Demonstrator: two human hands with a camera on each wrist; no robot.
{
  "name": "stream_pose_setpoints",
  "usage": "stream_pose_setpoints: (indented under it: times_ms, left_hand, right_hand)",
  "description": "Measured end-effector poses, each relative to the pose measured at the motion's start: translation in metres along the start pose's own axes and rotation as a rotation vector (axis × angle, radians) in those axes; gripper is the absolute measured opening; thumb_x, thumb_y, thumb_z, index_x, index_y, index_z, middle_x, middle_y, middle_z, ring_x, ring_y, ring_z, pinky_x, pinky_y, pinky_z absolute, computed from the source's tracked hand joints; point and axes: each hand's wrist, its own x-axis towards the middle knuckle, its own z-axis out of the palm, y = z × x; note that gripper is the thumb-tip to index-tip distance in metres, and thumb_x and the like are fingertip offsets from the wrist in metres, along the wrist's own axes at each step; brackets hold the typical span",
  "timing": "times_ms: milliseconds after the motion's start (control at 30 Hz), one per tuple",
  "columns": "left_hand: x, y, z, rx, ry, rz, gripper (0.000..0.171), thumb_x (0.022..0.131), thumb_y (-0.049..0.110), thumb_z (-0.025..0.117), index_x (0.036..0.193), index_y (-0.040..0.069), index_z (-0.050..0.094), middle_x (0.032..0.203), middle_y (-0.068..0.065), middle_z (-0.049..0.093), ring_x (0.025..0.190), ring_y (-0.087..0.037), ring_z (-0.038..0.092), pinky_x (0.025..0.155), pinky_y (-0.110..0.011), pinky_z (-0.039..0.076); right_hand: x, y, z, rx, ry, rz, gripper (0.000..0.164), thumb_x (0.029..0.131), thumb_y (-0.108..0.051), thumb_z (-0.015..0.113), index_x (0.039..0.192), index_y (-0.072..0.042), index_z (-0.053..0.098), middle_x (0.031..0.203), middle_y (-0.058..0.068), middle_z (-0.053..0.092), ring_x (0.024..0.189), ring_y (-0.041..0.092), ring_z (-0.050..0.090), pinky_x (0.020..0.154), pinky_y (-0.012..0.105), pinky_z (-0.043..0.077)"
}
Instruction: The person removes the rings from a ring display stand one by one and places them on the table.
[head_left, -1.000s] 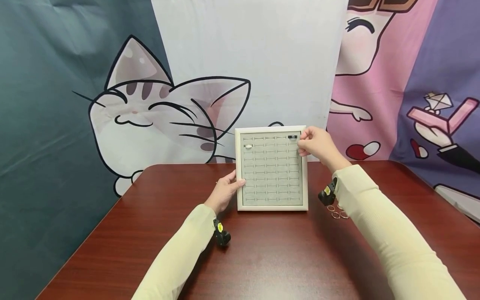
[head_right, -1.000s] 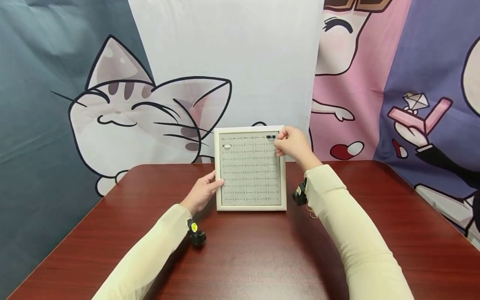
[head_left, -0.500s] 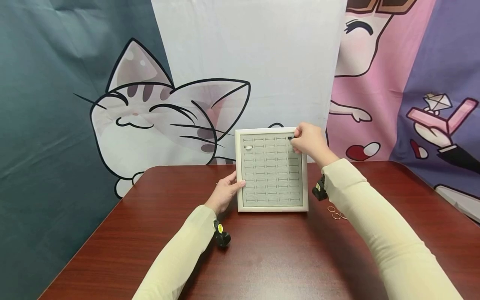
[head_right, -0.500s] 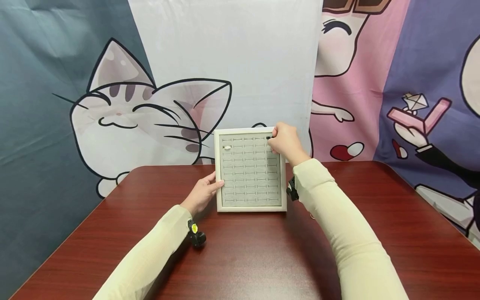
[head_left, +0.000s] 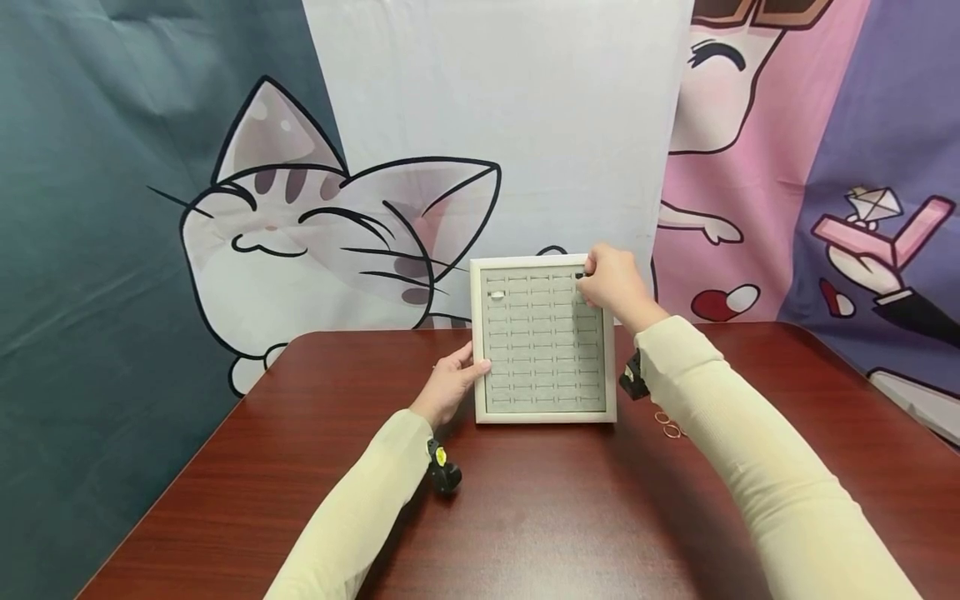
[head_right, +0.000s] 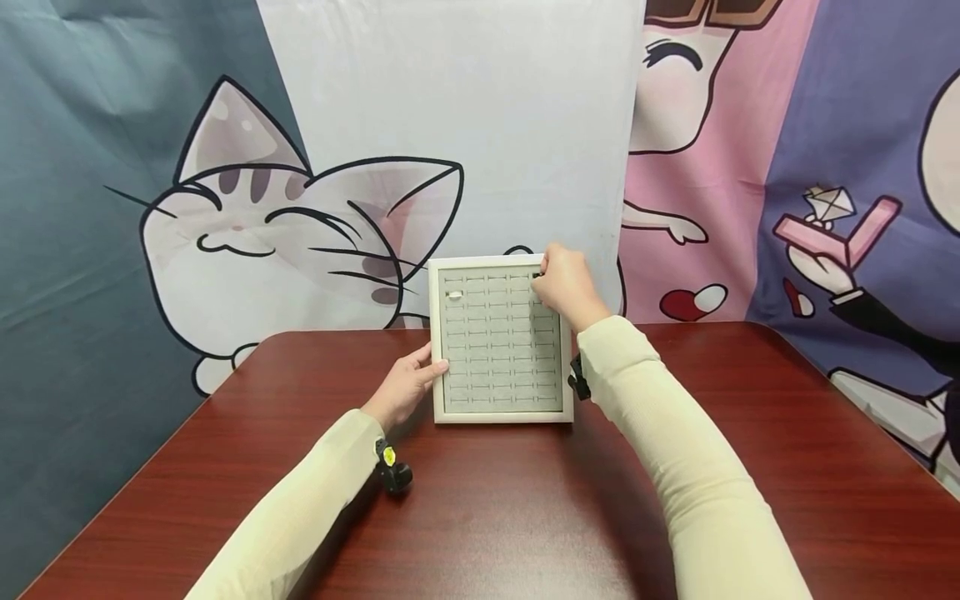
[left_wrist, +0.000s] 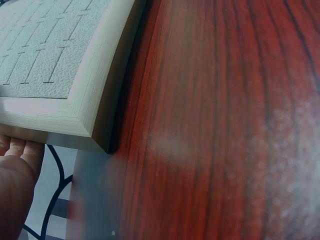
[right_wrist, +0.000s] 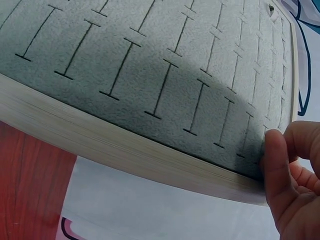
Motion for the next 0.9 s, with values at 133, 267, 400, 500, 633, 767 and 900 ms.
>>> stream_pose_setpoints:
  times_ms: [133, 267, 400, 500, 633, 767, 900]
  left_hand:
    - [-0.001, -0.001, 0.000, 0.004, 0.004, 0.000, 0.052, 0.091, 0.010, 0.057, 0.140, 0.014, 0.041, 0.124, -0.013, 0.058, 0.097, -0.015, 0.062, 0.092, -0.034, 0.048]
    - [-0.003, 0.001, 0.001, -0.003, -0.004, 0.002, 0.051, 0.092, 0.009, 0.056, 0.140, 0.013, 0.041, 0.126, -0.014, 0.058, 0.098, -0.015, 0.062, 0.093, -0.034, 0.047]
    - [-0.003, 0.003, 0.001, -0.011, -0.010, 0.008, 0.051, 0.091, 0.009, 0.056, 0.140, 0.013, 0.041, 0.126, -0.013, 0.058, 0.097, -0.014, 0.062, 0.092, -0.033, 0.047]
    - [0.000, -0.001, 0.000, -0.013, -0.005, 0.012, 0.051, 0.091, 0.009, 0.057, 0.140, 0.014, 0.042, 0.125, -0.012, 0.058, 0.096, -0.014, 0.063, 0.090, -0.032, 0.048]
    - [0.000, 0.000, 0.000, -0.011, -0.006, 0.014, 0.051, 0.091, 0.009, 0.056, 0.140, 0.014, 0.042, 0.125, -0.013, 0.058, 0.096, -0.014, 0.063, 0.090, -0.032, 0.049]
    - [-0.001, 0.000, 0.001, -0.010, -0.005, 0.013, 0.050, 0.092, 0.009, 0.056, 0.139, 0.013, 0.042, 0.125, -0.013, 0.058, 0.096, -0.015, 0.063, 0.090, -0.033, 0.048]
    - [0.000, 0.000, 0.001, -0.001, 0.000, 0.004, 0.050, 0.092, 0.010, 0.056, 0.140, 0.014, 0.042, 0.125, -0.012, 0.058, 0.098, -0.016, 0.062, 0.091, -0.033, 0.048]
  right_hand:
    - [-0.002, 0.002, 0.003, -0.005, 0.016, -0.009, 0.011, 0.078, -0.003, 0.052, 0.085, -0.004, 0.044, 0.077, 0.013, 0.058, 0.055, 0.016, 0.060, 0.049, 0.026, 0.039]
    - [-0.002, 0.005, 0.005, 0.015, 0.034, -0.022, 0.008, 0.079, -0.003, 0.050, 0.085, -0.004, 0.044, 0.078, 0.014, 0.058, 0.054, 0.016, 0.060, 0.048, 0.026, 0.039]
    - [-0.003, 0.007, 0.005, 0.041, 0.047, -0.047, 0.005, 0.080, -0.003, 0.049, 0.084, -0.004, 0.045, 0.074, 0.012, 0.059, 0.052, 0.015, 0.059, 0.048, 0.025, 0.043]
    - [-0.003, 0.009, 0.005, 0.059, 0.054, -0.056, 0.006, 0.080, -0.002, 0.049, 0.083, -0.005, 0.045, 0.071, 0.010, 0.061, 0.052, 0.014, 0.059, 0.049, 0.026, 0.045]
    - [-0.002, 0.012, 0.006, 0.080, 0.065, -0.064, 0.007, 0.080, -0.003, 0.050, 0.084, -0.005, 0.046, 0.070, 0.009, 0.062, 0.052, 0.014, 0.059, 0.051, 0.026, 0.047]
    - [-0.002, 0.016, 0.008, 0.106, 0.076, -0.091, 0.007, 0.080, -0.003, 0.051, 0.086, -0.004, 0.048, 0.070, 0.010, 0.064, 0.053, 0.014, 0.059, 0.052, 0.026, 0.048]
    - [-0.004, 0.020, 0.008, 0.147, 0.073, -0.113, 0.007, 0.082, -0.003, 0.051, 0.088, -0.003, 0.048, 0.071, 0.011, 0.065, 0.054, 0.014, 0.059, 0.053, 0.025, 0.047]
